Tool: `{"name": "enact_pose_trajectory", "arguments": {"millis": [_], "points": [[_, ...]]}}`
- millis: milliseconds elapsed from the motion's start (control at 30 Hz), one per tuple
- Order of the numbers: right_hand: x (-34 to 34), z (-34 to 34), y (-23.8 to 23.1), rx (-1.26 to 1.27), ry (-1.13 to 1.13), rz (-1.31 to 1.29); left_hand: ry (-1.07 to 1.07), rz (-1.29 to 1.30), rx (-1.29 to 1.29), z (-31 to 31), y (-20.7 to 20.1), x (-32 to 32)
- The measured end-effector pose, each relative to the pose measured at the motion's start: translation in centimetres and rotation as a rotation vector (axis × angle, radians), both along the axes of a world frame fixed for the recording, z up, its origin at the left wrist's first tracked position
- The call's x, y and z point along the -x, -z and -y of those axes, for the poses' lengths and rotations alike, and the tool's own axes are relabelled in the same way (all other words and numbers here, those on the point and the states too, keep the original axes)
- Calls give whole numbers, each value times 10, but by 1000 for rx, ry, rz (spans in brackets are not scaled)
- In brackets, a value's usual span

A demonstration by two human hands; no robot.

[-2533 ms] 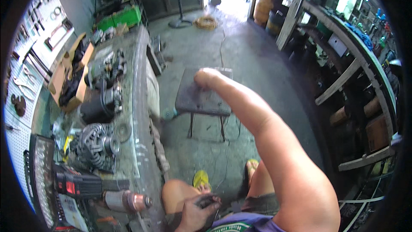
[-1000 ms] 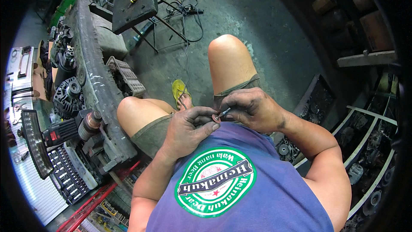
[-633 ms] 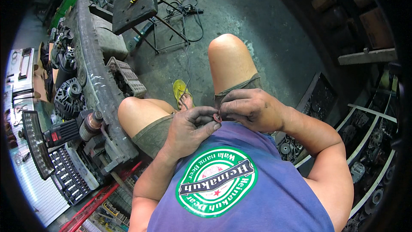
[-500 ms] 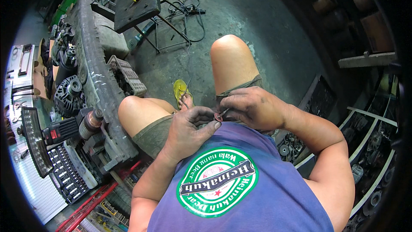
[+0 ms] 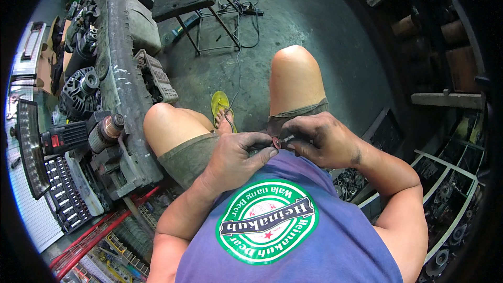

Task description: The person sits on the floor in a workshop and uses a rotary tool to grind a small metal component. They then attach the component to the rotary tool and grind the end of a motor rotor.

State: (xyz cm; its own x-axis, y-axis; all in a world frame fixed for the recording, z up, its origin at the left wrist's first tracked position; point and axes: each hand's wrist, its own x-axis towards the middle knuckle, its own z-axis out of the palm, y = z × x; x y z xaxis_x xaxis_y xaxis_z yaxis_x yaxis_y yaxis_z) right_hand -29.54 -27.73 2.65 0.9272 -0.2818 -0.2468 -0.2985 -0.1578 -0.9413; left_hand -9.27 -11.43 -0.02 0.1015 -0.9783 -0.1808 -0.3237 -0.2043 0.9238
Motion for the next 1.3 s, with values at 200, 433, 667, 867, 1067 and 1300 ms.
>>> {"name": "enact_pose_trajectory", "arguments": {"millis": [200,433,667,867,1067,1300], "points": [[-11,1,8,251,-27,127,49,24,-14,-2,-1,-4],[-14,-8,9,72,87,20,17,5,-6,-4,-2,-9],[-19,-3,6,145,-14,58,-16,-117,-102,-4,0,-14],[-24,0,9,188,3,43,-55,-126,-89,-3,-3,-12],[-22,0,6,24,56,12,-84,14,-32,1,-7,0],[-16,3,5,-52,41,-3,-130,23,1,5,-13,9]]}}
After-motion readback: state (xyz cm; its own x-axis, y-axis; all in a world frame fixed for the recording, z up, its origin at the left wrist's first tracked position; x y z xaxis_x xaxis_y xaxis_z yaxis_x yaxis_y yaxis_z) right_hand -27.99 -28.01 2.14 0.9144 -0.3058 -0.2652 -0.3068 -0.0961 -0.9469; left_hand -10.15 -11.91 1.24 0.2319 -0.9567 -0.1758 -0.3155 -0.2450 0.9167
